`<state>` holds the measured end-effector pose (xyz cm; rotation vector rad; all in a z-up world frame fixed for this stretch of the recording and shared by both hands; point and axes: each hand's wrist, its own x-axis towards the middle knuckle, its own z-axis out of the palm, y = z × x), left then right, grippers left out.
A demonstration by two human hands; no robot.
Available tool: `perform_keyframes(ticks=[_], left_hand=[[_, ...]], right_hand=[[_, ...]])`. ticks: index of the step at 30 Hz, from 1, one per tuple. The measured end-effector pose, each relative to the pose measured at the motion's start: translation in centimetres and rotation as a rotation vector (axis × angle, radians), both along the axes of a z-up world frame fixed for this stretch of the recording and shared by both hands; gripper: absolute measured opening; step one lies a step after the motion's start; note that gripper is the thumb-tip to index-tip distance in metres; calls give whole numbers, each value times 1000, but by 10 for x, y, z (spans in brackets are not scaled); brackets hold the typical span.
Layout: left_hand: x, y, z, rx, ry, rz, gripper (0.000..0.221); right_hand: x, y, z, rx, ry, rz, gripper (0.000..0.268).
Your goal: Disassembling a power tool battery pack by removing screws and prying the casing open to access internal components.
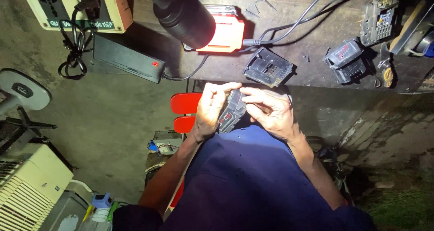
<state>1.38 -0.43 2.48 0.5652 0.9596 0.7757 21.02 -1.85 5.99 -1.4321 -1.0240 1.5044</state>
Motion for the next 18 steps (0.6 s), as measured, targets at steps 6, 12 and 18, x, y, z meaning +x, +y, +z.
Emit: perform_keyframes(ticks=[6,12,18], left_hand=[[5,0,-8,-60,1,98,16],[19,25,21,89,641,49,20],[25,17,21,180,622,116,12]], right_hand=[[-1,-2,-5,-127,64,-9,27],[-5,-21,-38,-327,368,-93,62],[-15,-3,-32,-577,-159,-18,70]])
